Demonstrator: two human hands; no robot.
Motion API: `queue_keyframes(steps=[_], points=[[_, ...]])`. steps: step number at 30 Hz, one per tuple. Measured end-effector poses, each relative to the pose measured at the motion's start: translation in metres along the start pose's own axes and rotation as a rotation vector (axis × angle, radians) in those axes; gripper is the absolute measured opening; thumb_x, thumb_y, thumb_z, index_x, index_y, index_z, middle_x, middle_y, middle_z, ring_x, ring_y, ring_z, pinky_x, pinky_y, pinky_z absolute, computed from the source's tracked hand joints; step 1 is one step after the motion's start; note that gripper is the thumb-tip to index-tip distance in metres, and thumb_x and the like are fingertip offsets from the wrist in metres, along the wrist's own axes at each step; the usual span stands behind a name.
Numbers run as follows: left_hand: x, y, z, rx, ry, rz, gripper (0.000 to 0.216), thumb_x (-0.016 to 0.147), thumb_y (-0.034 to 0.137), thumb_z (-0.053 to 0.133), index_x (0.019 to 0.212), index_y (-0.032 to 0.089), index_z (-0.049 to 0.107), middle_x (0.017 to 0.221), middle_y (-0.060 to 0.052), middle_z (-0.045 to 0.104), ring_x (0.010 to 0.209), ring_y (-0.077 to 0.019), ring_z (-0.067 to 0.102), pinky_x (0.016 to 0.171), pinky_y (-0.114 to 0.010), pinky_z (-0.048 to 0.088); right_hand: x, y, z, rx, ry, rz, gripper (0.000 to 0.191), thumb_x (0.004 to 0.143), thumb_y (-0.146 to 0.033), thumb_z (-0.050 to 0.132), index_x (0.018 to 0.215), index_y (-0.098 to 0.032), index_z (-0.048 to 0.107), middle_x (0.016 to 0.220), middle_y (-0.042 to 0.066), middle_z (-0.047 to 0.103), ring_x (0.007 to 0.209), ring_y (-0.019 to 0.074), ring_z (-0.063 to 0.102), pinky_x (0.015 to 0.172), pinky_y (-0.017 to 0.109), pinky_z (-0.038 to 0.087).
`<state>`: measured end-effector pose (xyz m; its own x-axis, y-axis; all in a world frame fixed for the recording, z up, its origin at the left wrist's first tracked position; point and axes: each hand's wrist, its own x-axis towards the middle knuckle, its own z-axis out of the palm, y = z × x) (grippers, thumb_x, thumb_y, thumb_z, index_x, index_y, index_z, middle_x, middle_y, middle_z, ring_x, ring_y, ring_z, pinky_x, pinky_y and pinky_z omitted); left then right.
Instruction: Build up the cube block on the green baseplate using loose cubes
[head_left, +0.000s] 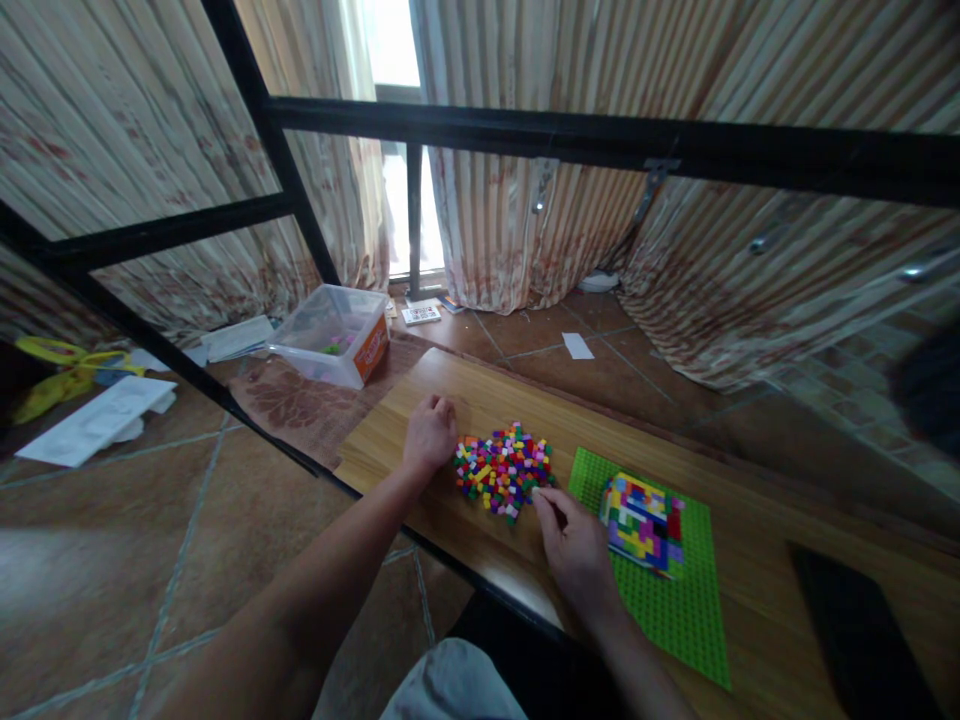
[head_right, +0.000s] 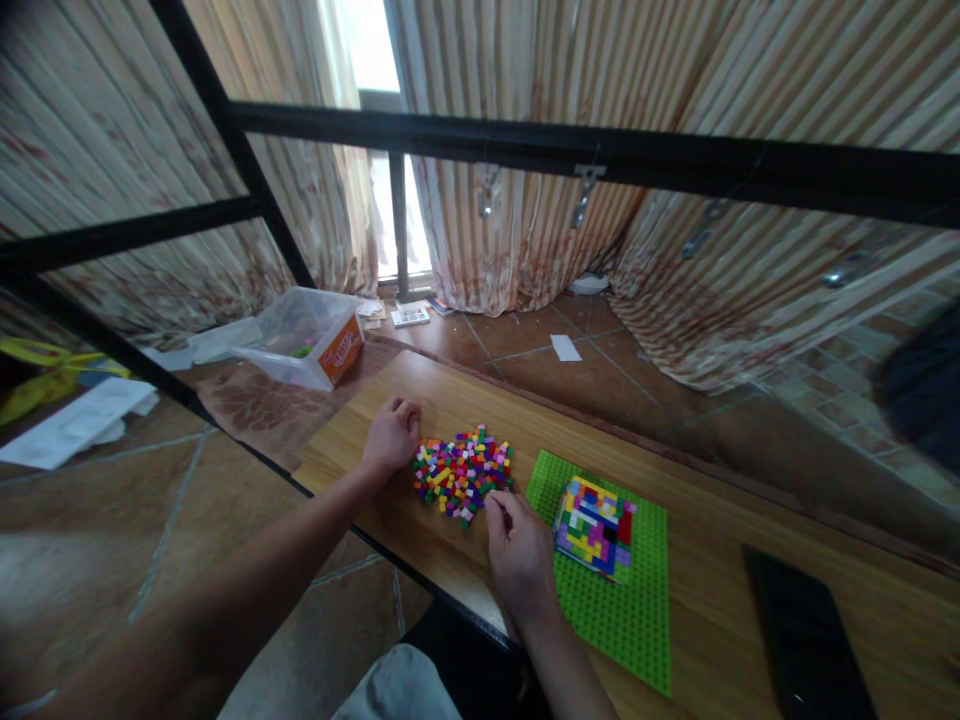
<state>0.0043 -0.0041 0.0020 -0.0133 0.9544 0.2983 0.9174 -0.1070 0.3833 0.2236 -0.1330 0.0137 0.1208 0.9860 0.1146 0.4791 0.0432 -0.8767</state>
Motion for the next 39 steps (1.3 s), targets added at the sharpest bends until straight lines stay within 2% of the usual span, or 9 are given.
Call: queue_keyframes(steps=[4,6,9,16,19,24,32,35,39], points=[[0.000,0.000,0.000,-0.004,0.002,0.010,0.020,0.091,0.016,0.046,0.092,0.018,0.066,0.099,-0.009,0.063,0.091,-0.0200,0.060,0.082,-0.030,0.048,-0.006,-0.010,-0.006,0.644,0.016,0.457,0.039,0.071,-0.055,0.075,0.084,-0.018,0.070,0.078,0.006,0.074,0.066,0.0176,0.067,0.057,0.027,0.053],[0.000,-0.001,0.000,-0.004,0.001,0.007,0.020,0.091,0.015,0.046,0.093,0.018,0.066,0.099,-0.008,0.063,0.092,-0.0200,0.060,0.083,-0.030,0.048,-0.008,-0.014,-0.010,0.875,0.020,0.584,0.039,0.063,-0.047,0.084,0.084,-0.018,0.069,0.083,0.006,0.076,0.066,0.0151,0.069,0.055,0.023,0.054],[0.000,-0.001,0.000,-0.003,-0.004,-0.004,0.020,0.091,0.016,0.047,0.093,0.019,0.066,0.100,-0.008,0.063,0.093,-0.0200,0.061,0.084,-0.030,0.047,-0.010,-0.018,-0.015,1.032,0.033,0.671,0.035,0.061,-0.037,0.088,0.085,-0.019,0.070,0.084,0.005,0.077,0.068,0.0129,0.070,0.056,0.019,0.054],[0.001,-0.001,-0.001,-0.009,-0.009,-0.008,0.020,0.090,0.015,0.047,0.092,0.020,0.066,0.100,-0.008,0.063,0.094,-0.0201,0.061,0.083,-0.030,0.047,-0.015,-0.013,-0.011,1.110,0.037,0.646,0.021,0.074,-0.030,0.079,0.092,-0.021,0.073,0.088,0.003,0.076,0.079,0.0141,0.072,0.069,0.021,0.059],[0.001,-0.001,-0.001,-0.011,-0.016,-0.016,0.020,0.090,0.015,0.048,0.091,0.021,0.066,0.099,-0.008,0.062,0.094,-0.0198,0.061,0.083,-0.030,0.048,-0.014,-0.011,-0.008,1.119,0.042,0.640,0.021,0.072,-0.030,0.081,0.090,-0.021,0.074,0.092,0.003,0.075,0.080,0.0132,0.071,0.074,0.022,0.059],[0.001,-0.002,0.000,-0.024,-0.020,-0.015,0.019,0.091,0.017,0.047,0.090,0.021,0.066,0.100,-0.008,0.062,0.094,-0.0197,0.060,0.084,-0.030,0.047,-0.013,-0.012,-0.003,1.043,0.013,0.630,0.032,0.061,-0.032,0.088,0.087,-0.019,0.075,0.086,0.003,0.074,0.078,0.0122,0.069,0.073,0.022,0.058],[0.000,-0.001,0.000,-0.021,-0.011,-0.017,0.020,0.091,0.015,0.047,0.094,0.020,0.066,0.102,-0.008,0.062,0.093,-0.0197,0.061,0.083,-0.030,0.048,-0.018,-0.013,-0.003,0.876,-0.034,0.476,0.039,0.066,-0.042,0.083,0.097,-0.021,0.075,0.100,0.008,0.074,0.090,0.0198,0.070,0.082,0.035,0.057],[0.001,-0.001,0.001,-0.019,-0.013,-0.022,0.020,0.091,0.016,0.048,0.096,0.020,0.067,0.103,-0.008,0.062,0.094,-0.0196,0.061,0.084,-0.030,0.048,-0.018,-0.015,-0.005,0.881,-0.053,0.476,0.037,0.066,-0.040,0.083,0.098,-0.023,0.075,0.102,0.008,0.074,0.090,0.0208,0.070,0.077,0.035,0.057],[0.001,-0.001,0.000,-0.019,-0.017,-0.029,0.021,0.091,0.016,0.048,0.097,0.020,0.067,0.103,-0.009,0.063,0.095,-0.0202,0.061,0.085,-0.030,0.048,-0.019,-0.017,-0.007,0.847,-0.057,0.465,0.037,0.065,-0.039,0.083,0.098,-0.024,0.075,0.108,0.009,0.074,0.077,0.0182,0.070,0.059,0.028,0.055]])
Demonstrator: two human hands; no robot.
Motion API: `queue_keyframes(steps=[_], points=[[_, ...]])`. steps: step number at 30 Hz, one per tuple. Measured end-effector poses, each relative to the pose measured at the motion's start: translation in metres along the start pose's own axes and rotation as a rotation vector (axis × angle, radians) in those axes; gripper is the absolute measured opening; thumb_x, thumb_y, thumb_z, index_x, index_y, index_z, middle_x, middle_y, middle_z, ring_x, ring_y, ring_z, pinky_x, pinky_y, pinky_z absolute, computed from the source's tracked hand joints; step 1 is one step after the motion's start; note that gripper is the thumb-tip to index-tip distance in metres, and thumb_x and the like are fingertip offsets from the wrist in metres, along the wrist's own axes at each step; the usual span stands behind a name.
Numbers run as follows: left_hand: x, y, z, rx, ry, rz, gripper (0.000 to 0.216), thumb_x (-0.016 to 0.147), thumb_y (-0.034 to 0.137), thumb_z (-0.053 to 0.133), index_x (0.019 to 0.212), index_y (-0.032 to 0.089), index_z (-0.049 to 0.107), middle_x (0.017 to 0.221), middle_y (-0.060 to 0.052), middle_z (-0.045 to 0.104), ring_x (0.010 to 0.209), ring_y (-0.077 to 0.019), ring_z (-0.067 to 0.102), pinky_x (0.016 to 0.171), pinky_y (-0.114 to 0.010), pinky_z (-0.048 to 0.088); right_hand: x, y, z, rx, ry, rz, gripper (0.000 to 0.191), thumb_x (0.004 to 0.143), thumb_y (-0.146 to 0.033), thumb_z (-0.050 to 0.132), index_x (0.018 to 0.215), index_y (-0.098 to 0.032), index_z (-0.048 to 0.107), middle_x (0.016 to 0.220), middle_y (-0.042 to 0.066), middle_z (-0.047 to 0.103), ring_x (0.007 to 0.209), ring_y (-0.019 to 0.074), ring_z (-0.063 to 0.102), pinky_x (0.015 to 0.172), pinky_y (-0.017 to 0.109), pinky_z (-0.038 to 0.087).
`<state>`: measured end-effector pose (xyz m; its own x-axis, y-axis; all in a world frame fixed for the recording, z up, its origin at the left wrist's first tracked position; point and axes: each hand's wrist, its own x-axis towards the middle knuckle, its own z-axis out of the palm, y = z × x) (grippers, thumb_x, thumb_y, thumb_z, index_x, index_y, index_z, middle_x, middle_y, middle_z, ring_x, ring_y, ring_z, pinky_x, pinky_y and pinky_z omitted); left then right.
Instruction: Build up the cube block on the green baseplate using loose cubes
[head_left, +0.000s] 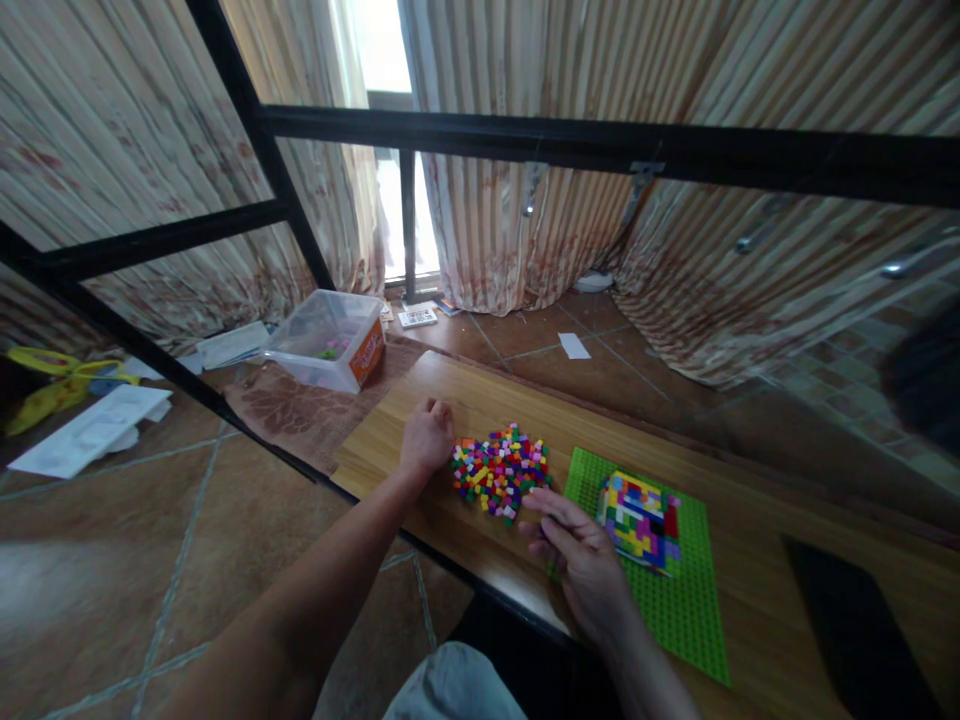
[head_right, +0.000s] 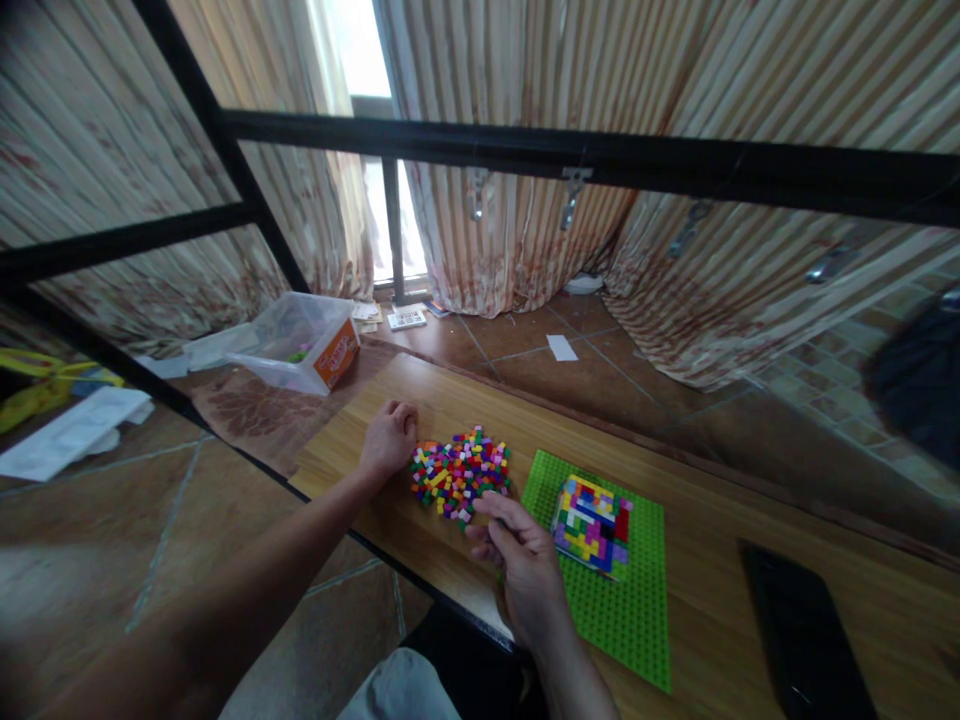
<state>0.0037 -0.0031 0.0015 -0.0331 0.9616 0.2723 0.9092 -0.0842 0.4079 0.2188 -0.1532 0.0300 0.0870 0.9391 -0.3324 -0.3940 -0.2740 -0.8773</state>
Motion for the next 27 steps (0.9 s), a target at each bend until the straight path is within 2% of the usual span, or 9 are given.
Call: queue_keyframes(steps=[2,8,13,17,23,27], points=[[0.000,0.000,0.000,-0.003,-0.003,-0.003,0.020,0.091,0.016,0.048,0.096,0.020,0.067,0.102,-0.009,0.063,0.095,-0.0202,0.061,0.085,-0.030,0.048,0.001,0.001,0.000,-0.034,0.003,-0.035,0.037,0.066,-0.039,0.081,0.099,-0.024,0.075,0.108,0.009,0.074,0.073,0.0169,0.068,0.056,0.027,0.054],[0.000,0.000,-0.001,-0.009,-0.007,0.004,0.020,0.090,0.015,0.048,0.094,0.020,0.067,0.102,-0.008,0.062,0.093,-0.0197,0.061,0.085,-0.030,0.048,0.021,0.007,0.000,-0.235,0.067,-0.107,0.045,0.065,-0.049,0.080,0.098,-0.018,0.074,0.093,0.008,0.075,0.068,0.0167,0.067,0.052,0.027,0.054],[-0.001,0.001,-0.001,0.002,0.007,0.012,0.020,0.091,0.016,0.047,0.094,0.020,0.066,0.101,-0.009,0.062,0.094,-0.0202,0.061,0.084,-0.031,0.048,0.035,0.011,0.004,-0.431,0.078,-0.111,0.052,0.069,-0.055,0.074,0.103,-0.016,0.073,0.076,0.005,0.073,0.054,0.0151,0.062,0.041,0.024,0.046],[-0.001,0.001,-0.002,-0.008,0.000,0.004,0.020,0.090,0.016,0.047,0.093,0.020,0.067,0.100,-0.008,0.062,0.095,-0.0203,0.061,0.085,-0.031,0.048,0.038,0.009,0.010,-0.547,0.106,-0.145,0.049,0.073,-0.057,0.069,0.102,-0.018,0.075,0.059,0.001,0.067,0.041,0.0138,0.053,0.039,0.025,0.040],[0.000,0.001,-0.002,-0.004,-0.011,-0.005,0.021,0.090,0.016,0.047,0.095,0.020,0.067,0.101,-0.008,0.062,0.094,-0.0200,0.061,0.084,-0.030,0.048,0.039,0.008,0.011,-0.544,0.141,-0.228,0.047,0.074,-0.057,0.068,0.100,-0.019,0.076,0.055,-0.001,0.063,0.040,0.0123,0.048,0.042,0.026,0.038],[0.000,0.001,-0.001,0.006,-0.002,0.004,0.021,0.091,0.017,0.047,0.095,0.020,0.067,0.102,-0.008,0.063,0.095,-0.0204,0.061,0.083,-0.030,0.048,0.032,0.007,0.005,-0.467,0.180,-0.254,0.044,0.075,-0.055,0.069,0.097,-0.017,0.075,0.055,-0.001,0.062,0.049,0.0133,0.054,0.049,0.026,0.043]])
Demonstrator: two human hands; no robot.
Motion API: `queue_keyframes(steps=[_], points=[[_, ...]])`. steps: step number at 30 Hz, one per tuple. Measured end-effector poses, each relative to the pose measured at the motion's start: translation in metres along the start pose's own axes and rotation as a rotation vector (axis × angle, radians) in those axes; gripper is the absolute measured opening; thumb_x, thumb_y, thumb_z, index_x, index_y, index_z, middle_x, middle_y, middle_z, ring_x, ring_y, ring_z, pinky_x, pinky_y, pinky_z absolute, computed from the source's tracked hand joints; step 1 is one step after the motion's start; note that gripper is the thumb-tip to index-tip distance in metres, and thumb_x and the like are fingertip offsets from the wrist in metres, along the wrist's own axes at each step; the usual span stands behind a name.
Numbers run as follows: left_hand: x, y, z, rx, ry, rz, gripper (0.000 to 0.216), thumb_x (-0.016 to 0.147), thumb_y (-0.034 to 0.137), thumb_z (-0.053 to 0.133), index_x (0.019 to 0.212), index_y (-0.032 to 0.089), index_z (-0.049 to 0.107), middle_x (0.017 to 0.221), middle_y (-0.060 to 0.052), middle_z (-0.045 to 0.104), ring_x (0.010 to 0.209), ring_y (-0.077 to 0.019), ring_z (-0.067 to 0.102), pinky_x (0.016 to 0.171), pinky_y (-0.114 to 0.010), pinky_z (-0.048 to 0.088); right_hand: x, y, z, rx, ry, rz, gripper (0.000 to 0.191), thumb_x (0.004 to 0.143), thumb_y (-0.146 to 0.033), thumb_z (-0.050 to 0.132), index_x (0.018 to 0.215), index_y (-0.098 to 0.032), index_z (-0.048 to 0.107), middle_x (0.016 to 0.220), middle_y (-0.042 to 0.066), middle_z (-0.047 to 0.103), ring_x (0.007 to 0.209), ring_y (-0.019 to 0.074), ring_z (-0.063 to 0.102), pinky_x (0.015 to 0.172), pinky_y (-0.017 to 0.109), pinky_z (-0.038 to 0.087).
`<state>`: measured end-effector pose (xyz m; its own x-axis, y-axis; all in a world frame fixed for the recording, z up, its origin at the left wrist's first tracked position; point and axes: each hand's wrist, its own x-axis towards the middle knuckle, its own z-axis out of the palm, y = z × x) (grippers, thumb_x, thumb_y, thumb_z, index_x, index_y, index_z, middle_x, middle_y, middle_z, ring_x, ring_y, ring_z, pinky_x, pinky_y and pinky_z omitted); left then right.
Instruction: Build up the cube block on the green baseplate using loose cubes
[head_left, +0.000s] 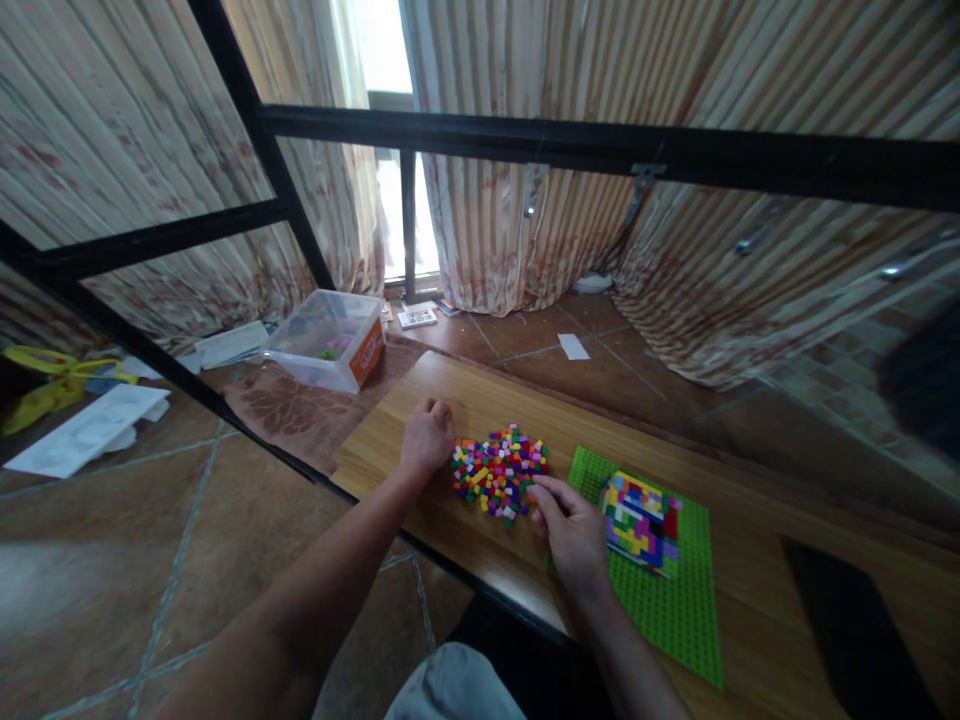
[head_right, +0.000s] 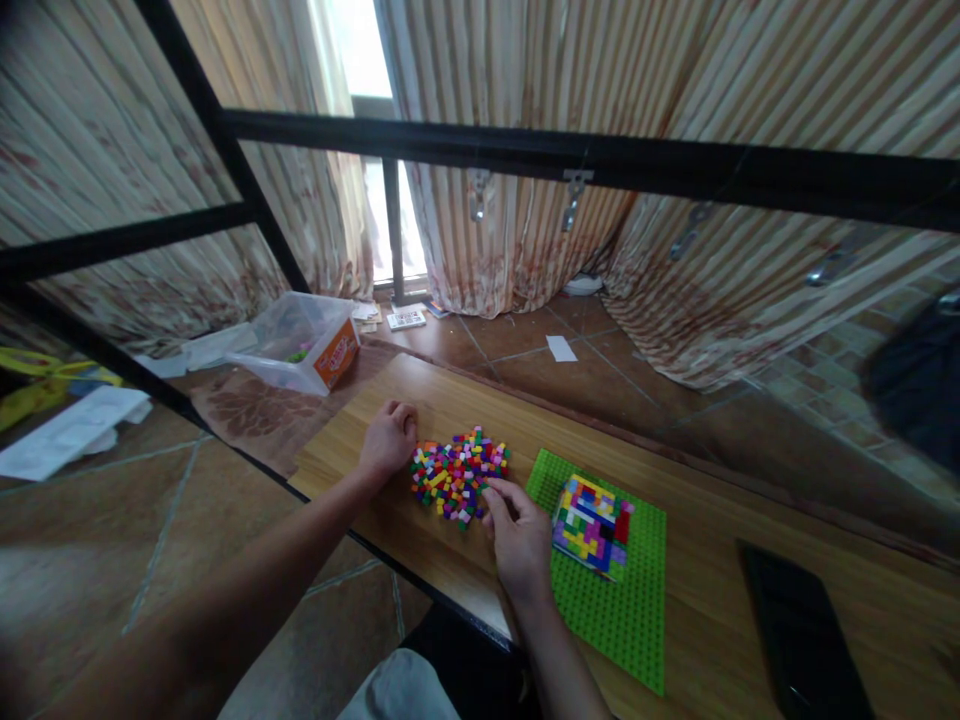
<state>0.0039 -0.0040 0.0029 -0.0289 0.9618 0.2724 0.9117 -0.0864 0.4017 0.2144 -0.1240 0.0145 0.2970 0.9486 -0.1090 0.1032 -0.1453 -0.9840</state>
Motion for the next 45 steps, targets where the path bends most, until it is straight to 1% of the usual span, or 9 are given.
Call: queue_keyframes(steps=[4,6,8,12,16,24,30,37,45], points=[[0.000,-0.001,0.000,-0.008,0.006,0.017,0.020,0.091,0.017,0.047,0.092,0.020,0.066,0.101,-0.009,0.063,0.094,-0.0205,0.061,0.083,-0.030,0.048,-0.014,-0.003,-0.013,0.107,-0.026,0.027,0.038,0.075,-0.054,0.070,0.091,-0.019,0.074,0.086,0.008,0.074,0.075,0.0197,0.069,0.069,0.033,0.056],[0.000,-0.001,0.000,-0.014,0.010,0.020,0.019,0.090,0.016,0.047,0.092,0.020,0.066,0.101,-0.008,0.063,0.094,-0.0206,0.061,0.082,-0.030,0.048,-0.022,-0.004,-0.023,0.147,-0.055,0.037,0.038,0.075,-0.054,0.070,0.092,-0.021,0.074,0.098,0.009,0.075,0.088,0.0226,0.071,0.078,0.037,0.058],[0.001,-0.002,0.000,-0.015,0.014,0.021,0.020,0.090,0.016,0.047,0.091,0.020,0.066,0.101,-0.008,0.063,0.093,-0.0204,0.061,0.081,-0.030,0.048,-0.028,-0.006,-0.035,0.162,-0.060,0.050,0.039,0.076,-0.055,0.069,0.095,-0.021,0.074,0.101,0.010,0.074,0.094,0.0243,0.070,0.081,0.039,0.058],[0.001,-0.002,-0.001,-0.018,0.033,0.032,0.020,0.090,0.017,0.046,0.092,0.020,0.067,0.101,-0.008,0.064,0.092,-0.0202,0.062,0.080,-0.029,0.048,-0.031,-0.008,-0.066,0.125,0.023,0.078,0.045,0.074,-0.058,0.070,0.101,-0.021,0.073,0.102,0.011,0.074,0.087,0.0237,0.072,0.073,0.037,0.060],[0.003,-0.005,0.001,-0.002,0.041,0.052,0.022,0.090,0.017,0.046,0.090,0.020,0.067,0.100,-0.008,0.064,0.094,-0.0208,0.062,0.081,-0.030,0.049,-0.025,-0.011,-0.098,0.047,0.163,0.076,0.049,0.072,-0.058,0.072,0.103,-0.020,0.070,0.097,0.011,0.075,0.080,0.0236,0.072,0.064,0.035,0.060],[0.005,-0.010,0.004,0.001,0.080,0.075,0.025,0.090,0.020,0.045,0.096,0.017,0.069,0.101,-0.010,0.066,0.094,-0.0230,0.063,0.083,-0.033,0.051,-0.004,0.002,-0.141,-0.103,0.408,0.017,0.043,0.071,-0.055,0.073,0.092,-0.018,0.069,0.085,0.008,0.075,0.078,0.0237,0.071,0.072,0.037,0.057],[0.006,-0.011,0.003,0.014,0.083,0.082,0.024,0.090,0.021,0.047,0.098,0.017,0.069,0.102,-0.010,0.066,0.095,-0.0230,0.064,0.081,-0.032,0.052,0.012,0.018,-0.145,-0.244,0.491,-0.088,0.040,0.071,-0.056,0.070,0.088,-0.020,0.075,0.093,0.008,0.075,0.086,0.0243,0.067,0.078,0.038,0.052],[0.007,-0.010,0.003,0.023,0.089,0.087,0.025,0.091,0.022,0.046,0.098,0.017,0.070,0.101,-0.010,0.066,0.091,-0.0226,0.065,0.077,-0.032,0.052,0.024,0.017,-0.140,-0.288,0.390,-0.163,0.032,0.079,-0.050,0.064,0.093,-0.024,0.076,0.101,0.006,0.074,0.093,0.0225,0.066,0.084,0.038,0.051],[0.007,-0.014,0.006,0.010,0.092,0.099,0.025,0.090,0.023,0.046,0.097,0.017,0.069,0.100,-0.010,0.066,0.091,-0.0227,0.065,0.078,-0.032,0.052,0.030,0.010,-0.143,-0.401,0.358,-0.145,0.031,0.077,-0.048,0.061,0.091,-0.024,0.077,0.098,0.006,0.075,0.085,0.0210,0.067,0.079,0.036,0.051]])
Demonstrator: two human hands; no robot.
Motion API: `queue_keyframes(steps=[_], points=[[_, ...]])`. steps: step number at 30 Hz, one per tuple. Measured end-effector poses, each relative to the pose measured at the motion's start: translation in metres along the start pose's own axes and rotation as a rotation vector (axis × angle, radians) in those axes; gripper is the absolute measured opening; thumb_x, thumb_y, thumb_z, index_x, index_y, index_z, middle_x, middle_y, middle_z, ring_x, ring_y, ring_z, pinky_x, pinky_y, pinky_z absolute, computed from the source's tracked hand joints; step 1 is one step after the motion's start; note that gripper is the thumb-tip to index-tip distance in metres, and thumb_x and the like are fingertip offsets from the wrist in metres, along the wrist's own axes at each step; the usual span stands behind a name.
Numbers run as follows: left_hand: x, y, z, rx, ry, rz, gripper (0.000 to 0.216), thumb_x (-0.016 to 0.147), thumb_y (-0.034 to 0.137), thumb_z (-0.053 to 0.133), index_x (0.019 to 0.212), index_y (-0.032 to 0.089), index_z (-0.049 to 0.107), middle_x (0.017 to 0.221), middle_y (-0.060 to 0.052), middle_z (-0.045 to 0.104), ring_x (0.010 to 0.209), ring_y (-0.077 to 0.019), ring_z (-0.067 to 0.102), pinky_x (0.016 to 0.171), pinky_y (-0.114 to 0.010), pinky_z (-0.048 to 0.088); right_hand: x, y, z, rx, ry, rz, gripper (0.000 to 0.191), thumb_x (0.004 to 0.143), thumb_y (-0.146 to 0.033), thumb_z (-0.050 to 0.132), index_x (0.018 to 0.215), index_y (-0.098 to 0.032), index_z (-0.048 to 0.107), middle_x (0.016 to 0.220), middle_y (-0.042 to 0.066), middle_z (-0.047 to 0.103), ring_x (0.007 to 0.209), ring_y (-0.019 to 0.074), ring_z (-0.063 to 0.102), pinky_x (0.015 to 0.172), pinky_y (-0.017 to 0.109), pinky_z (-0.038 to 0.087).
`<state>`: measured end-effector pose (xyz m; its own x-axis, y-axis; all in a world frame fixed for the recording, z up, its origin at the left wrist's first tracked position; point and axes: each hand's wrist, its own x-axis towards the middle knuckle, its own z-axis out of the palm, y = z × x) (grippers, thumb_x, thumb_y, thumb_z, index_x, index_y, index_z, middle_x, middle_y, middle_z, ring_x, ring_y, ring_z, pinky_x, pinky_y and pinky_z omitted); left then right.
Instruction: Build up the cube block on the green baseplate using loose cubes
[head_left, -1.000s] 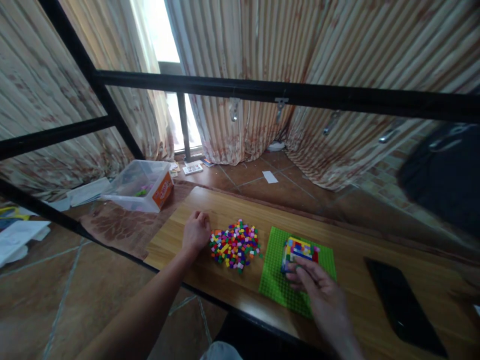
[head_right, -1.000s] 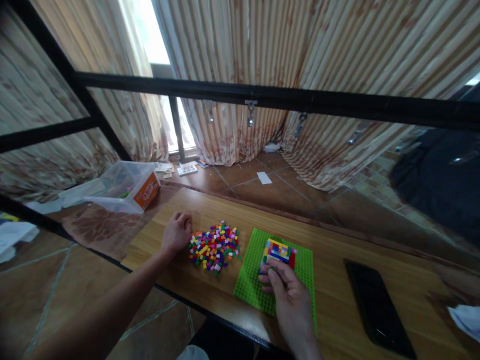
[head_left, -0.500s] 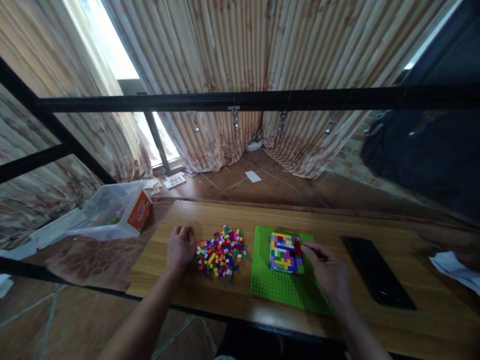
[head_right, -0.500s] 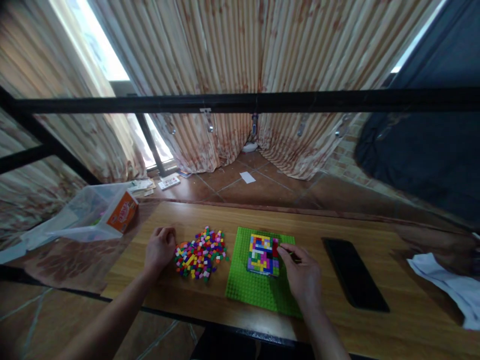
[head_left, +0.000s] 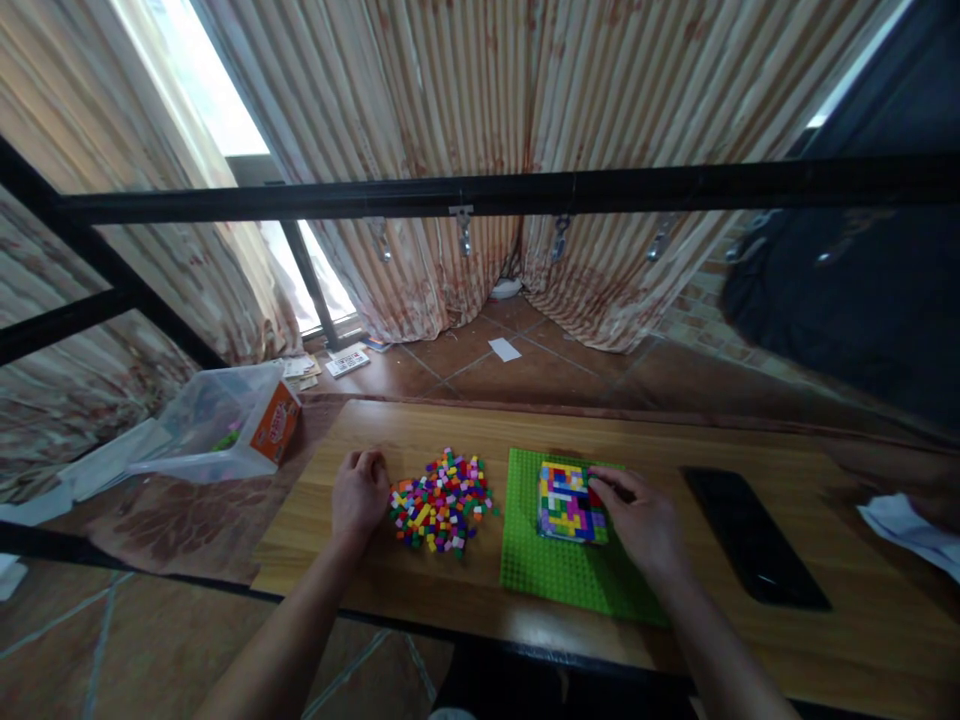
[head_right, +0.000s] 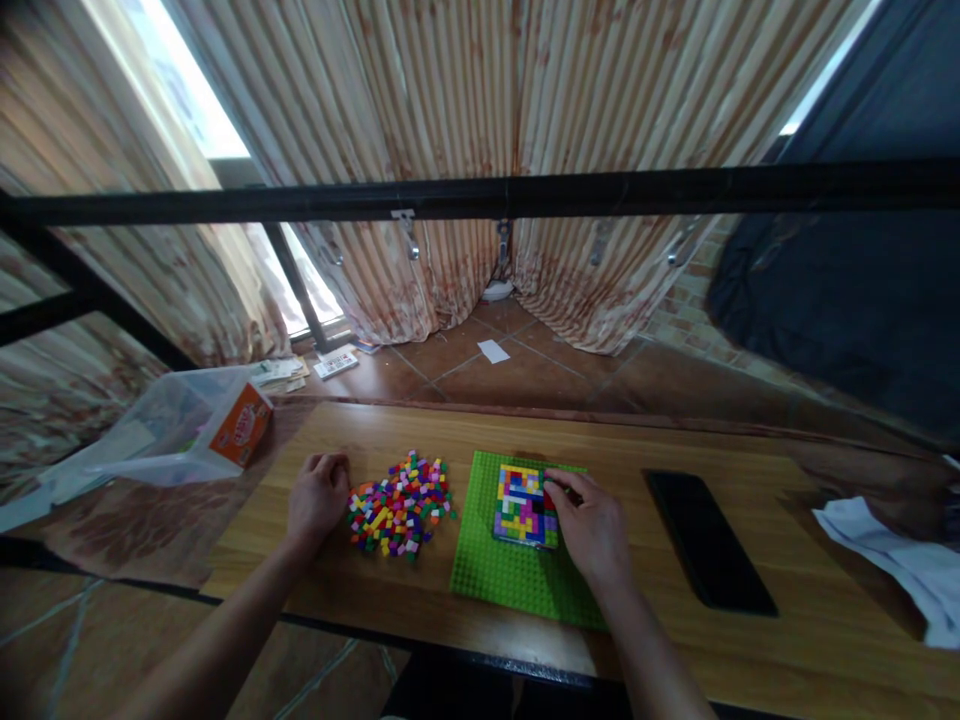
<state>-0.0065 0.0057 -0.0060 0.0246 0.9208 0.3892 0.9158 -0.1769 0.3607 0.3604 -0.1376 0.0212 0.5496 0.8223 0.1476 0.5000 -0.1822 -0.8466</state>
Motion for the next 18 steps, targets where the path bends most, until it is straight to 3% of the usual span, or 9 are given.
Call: queue_keyframes(steps=[8,18], points=[[-0.0005,0.0024,-0.0013,-0.002,0.009,-0.008,0.025,0.090,0.023,0.046,0.097,0.018,0.069,0.101,-0.010,0.066,0.094,-0.0227,0.064,0.080,-0.032,0.052,0.0012,0.0029,-0.0020,0.018,-0.021,0.027,0.032,0.076,-0.048,0.062,0.091,-0.024,0.076,0.096,0.005,0.075,0.087,0.0222,0.068,0.081,0.037,0.051],[-0.0009,0.0070,-0.0053,0.005,-0.019,-0.034,0.025,0.090,0.022,0.045,0.098,0.019,0.069,0.102,-0.009,0.066,0.094,-0.0223,0.064,0.081,-0.031,0.051,-0.0030,-0.0050,-0.0015,-0.064,0.006,-0.082,0.029,0.079,-0.045,0.057,0.084,-0.023,0.075,0.092,0.006,0.074,0.081,0.0204,0.066,0.074,0.034,0.051]])
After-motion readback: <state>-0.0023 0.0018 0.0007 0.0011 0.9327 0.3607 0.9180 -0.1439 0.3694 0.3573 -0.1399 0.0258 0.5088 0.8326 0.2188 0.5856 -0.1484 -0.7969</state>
